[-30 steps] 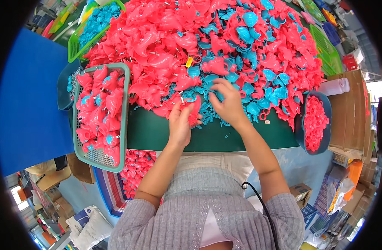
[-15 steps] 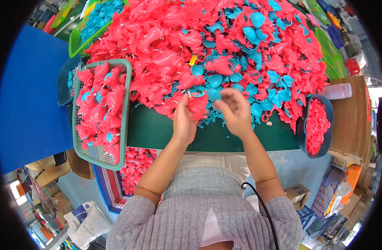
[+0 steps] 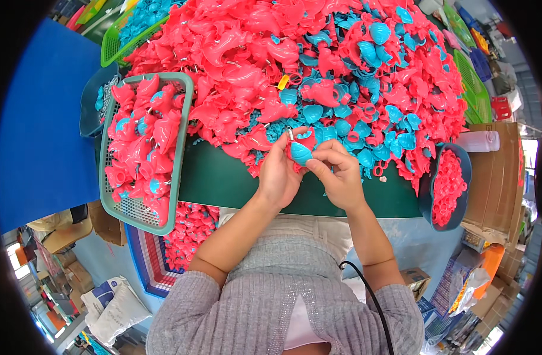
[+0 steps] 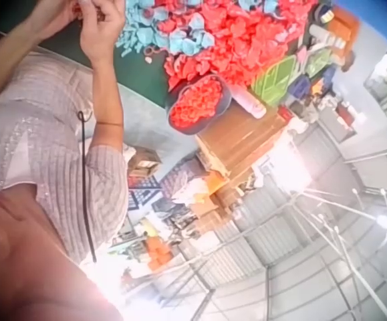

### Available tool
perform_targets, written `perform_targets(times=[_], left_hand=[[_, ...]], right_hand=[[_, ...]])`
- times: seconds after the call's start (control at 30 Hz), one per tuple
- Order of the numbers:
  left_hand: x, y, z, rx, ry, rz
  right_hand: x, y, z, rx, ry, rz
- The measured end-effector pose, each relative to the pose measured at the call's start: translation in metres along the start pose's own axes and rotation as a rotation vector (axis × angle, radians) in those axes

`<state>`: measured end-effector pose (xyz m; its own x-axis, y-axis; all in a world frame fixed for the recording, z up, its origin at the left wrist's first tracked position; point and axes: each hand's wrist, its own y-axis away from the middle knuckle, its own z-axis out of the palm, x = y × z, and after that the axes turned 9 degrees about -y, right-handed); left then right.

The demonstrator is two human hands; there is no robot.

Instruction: Snap-fitting pink and turquoise plastic toy components together at a factory workstation.

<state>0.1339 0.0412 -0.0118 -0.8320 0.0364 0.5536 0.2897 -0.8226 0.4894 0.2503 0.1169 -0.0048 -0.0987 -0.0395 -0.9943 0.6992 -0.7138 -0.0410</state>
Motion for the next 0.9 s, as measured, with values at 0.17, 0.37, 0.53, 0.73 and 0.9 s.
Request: perform_targets(times=[0.17, 0.37, 0.53, 0.73, 0.9], left_hand=[[0.001, 0.004, 0.007, -0.025, 0.06, -0.001], [-0.004, 0.005, 0.01, -0.03, 0.099, 0.029], [-0.008, 0.006, 0.007, -0.092, 0.137, 0.07], [-0.006, 0.01, 0.008, -0.144, 0.1, 0.02], [-0.015, 0.011, 0.004, -0.154, 0.096, 0.075]], right_hand=[[0.007, 0.003, 0.002, 0.011, 0.044, -0.053], [-0.002, 0.004, 0.007, 0.028, 0.112, -0.053], [-0.013, 0.006, 0.011, -0.001, 0.383, -0.177], [-0.024, 0.007, 0.007, -0.083, 0.493, -0.273], [-0.013, 0.011, 0.013, 0.029, 0.296, -0.129]])
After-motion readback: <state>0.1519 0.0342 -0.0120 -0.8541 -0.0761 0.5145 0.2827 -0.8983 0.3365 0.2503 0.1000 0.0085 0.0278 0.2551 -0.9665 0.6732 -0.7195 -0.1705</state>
